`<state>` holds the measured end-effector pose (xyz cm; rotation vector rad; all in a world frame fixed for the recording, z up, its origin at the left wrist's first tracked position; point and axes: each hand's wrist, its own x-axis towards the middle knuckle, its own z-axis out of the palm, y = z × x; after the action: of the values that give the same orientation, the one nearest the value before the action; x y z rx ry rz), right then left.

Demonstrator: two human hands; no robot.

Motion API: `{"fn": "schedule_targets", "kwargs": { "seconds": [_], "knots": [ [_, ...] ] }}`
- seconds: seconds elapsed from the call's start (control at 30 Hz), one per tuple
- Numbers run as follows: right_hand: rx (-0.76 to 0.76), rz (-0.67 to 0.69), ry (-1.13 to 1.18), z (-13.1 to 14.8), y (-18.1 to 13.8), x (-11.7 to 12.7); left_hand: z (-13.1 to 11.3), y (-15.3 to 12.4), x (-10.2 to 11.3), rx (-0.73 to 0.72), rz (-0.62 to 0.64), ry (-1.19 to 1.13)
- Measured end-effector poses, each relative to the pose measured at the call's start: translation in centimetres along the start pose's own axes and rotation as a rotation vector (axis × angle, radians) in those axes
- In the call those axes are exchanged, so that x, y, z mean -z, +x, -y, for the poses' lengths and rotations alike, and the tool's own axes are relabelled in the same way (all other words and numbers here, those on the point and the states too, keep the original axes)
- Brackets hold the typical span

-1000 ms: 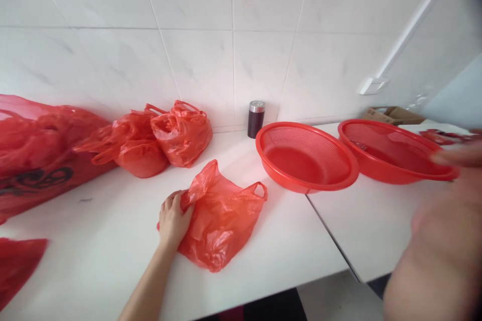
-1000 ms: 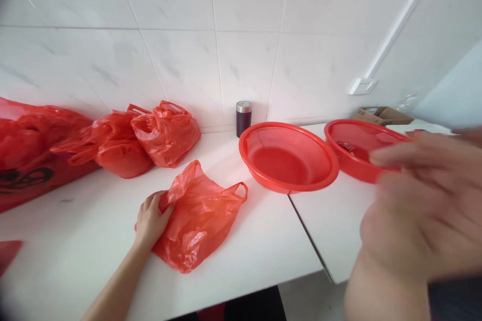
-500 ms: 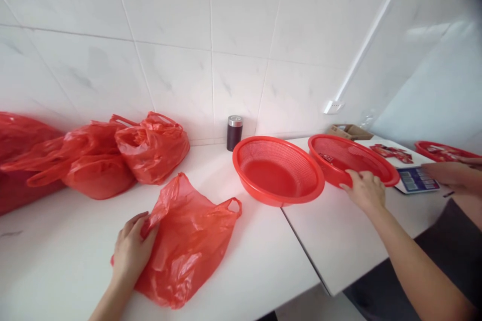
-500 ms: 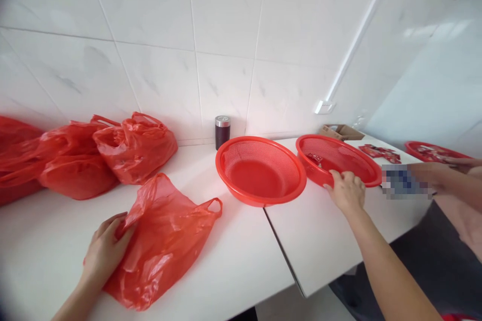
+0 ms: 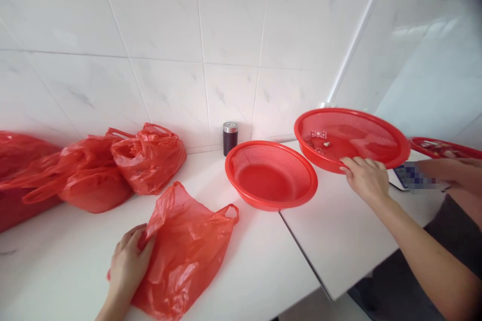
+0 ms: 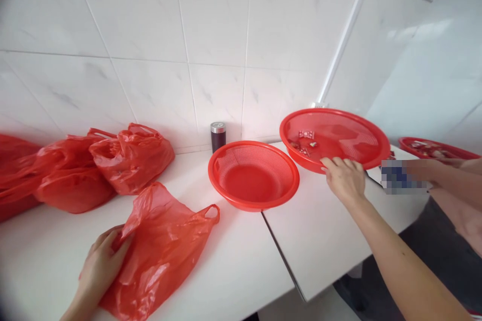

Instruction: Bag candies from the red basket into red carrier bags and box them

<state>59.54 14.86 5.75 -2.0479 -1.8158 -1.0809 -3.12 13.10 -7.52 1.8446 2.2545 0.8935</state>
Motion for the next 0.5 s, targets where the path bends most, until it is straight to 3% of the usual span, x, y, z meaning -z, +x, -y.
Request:
{"fn": "schedule_targets", "kwargs": {
  "seconds": [0.13, 0.23, 0.37, 0.5],
  "knots": [
    [0.098, -0.226, 0.07, 2.7, 0.0, 4.6, 0.2, 0.0, -0.1, -0.009, 0.008, -0.007],
    [0.17, -0.33, 0.206, 6.4, 0.1, 8.8, 0.3, 0.1, -0.2, -0.031, -0.009, -0.007],
    [0.336, -0.358, 0.498, 13.2, -0.9, 14.2, 0.3, 0.1, -0.2, -0.053, -0.044, -0.038],
    [0.532, -0.314, 0.816, 19.7, -3.3, 17.2, 0.2, -0.4, 0.1, 0.028, -0.098, -0.086]
  ]
}}
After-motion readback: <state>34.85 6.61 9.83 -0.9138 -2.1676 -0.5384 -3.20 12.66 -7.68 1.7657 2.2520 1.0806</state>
